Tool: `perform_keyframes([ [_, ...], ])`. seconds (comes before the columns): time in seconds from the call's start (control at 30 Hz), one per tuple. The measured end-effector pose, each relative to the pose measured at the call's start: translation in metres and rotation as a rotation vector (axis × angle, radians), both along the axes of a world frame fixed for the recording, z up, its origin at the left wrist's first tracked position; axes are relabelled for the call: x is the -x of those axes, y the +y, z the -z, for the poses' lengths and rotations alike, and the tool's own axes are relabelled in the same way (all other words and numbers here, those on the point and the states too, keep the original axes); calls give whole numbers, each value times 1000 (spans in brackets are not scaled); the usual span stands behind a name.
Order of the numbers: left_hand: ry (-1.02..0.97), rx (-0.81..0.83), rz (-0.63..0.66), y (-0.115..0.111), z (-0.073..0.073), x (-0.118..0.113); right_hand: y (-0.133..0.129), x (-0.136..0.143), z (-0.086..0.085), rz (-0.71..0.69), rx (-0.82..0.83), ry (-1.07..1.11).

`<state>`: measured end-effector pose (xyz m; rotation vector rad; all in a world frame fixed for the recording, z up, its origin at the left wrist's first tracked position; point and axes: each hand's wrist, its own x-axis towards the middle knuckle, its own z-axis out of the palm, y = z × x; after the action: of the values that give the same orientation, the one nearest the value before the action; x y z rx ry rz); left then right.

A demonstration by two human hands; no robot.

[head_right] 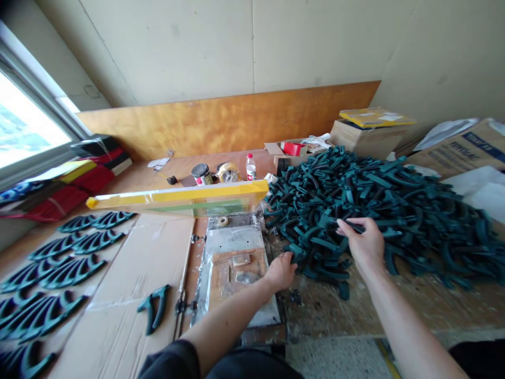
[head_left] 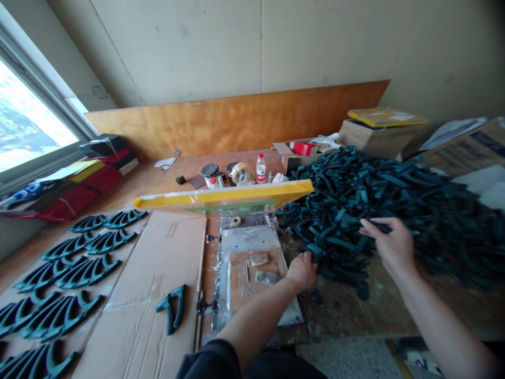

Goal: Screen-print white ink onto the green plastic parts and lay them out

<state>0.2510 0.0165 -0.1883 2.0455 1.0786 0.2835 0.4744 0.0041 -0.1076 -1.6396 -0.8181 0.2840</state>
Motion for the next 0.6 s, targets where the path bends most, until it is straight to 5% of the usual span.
perform_keyframes([
  [0.17,-108,-38,-64,27,-20,5,-1,50,21,-146,88,239],
  [0.27,-183,-40,-75,5,-28,49,-4,86,41,-294,154,291],
  [0.37,-224,23,-137,-27,-27,115,-5,134,61,-501,224,123],
  [0.5,-324,131,-525,-45,-25,208,-3,203,83,-799,111,-195],
  [0.6,-494,48,-877,-34,-43,262,0,230,98,-916,48,-434],
])
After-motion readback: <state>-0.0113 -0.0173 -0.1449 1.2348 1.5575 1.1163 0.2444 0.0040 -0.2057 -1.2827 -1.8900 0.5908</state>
